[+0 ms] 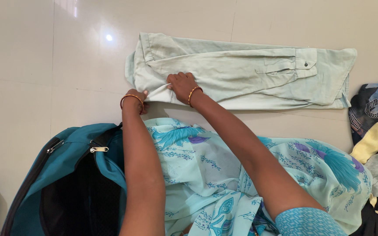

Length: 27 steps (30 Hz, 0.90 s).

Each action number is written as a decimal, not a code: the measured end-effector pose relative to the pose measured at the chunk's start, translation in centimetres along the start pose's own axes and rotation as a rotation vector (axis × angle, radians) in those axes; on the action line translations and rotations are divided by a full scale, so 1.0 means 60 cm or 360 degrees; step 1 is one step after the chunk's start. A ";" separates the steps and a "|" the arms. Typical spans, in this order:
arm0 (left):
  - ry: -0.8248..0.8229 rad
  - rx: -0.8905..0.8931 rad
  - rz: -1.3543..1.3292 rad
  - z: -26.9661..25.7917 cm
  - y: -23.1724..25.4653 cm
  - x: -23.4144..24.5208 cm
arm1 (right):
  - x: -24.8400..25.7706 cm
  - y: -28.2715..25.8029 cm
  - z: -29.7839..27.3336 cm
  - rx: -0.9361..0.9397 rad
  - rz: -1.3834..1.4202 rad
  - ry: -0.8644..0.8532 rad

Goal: The person buttons a light green shirt and then folds it into a smaller rectangular shape by hand while sitting on the floor.

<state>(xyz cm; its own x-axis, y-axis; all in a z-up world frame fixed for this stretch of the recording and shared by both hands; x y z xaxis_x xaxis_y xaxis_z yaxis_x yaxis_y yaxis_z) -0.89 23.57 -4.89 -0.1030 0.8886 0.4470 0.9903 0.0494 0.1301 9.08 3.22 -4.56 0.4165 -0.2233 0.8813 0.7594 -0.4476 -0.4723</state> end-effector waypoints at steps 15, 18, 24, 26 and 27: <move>0.0363 -0.0133 0.0814 0.190 -0.056 0.024 | 0.023 0.019 -0.055 -0.0212 0.0195 0.0498; 0.0555 -0.0017 0.0635 0.134 -0.057 0.051 | 0.054 0.072 -0.076 -0.0426 -0.0250 0.0487; 0.1099 0.0109 0.0317 -0.009 -0.029 0.083 | 0.109 0.150 -0.158 -0.1106 -0.0398 0.0265; 0.1504 -0.0136 0.0457 -0.014 -0.003 0.073 | 0.108 0.163 -0.177 -0.1162 -0.0377 0.0287; 0.1660 -0.0412 0.0651 -0.012 0.016 0.054 | 0.104 0.169 -0.184 -0.1191 -0.0366 0.0297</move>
<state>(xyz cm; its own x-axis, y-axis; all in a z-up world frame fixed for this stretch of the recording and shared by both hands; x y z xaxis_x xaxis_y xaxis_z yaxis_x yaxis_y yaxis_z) -0.33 26.16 -2.70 0.0749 0.0007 0.9972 0.9310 -0.3583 -0.0697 13.87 -12.27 -3.65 0.1498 -0.1666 0.9746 0.2521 -0.9467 -0.2006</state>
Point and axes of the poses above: each hand's wrist, its own z-axis towards the middle knuckle, its own x-axis out of the back of the hand, y = z × x, the point moved 2 cm from there along z, towards the middle knuckle, and after that the axes turned 3 degrees about x, right-handed, at the moved point
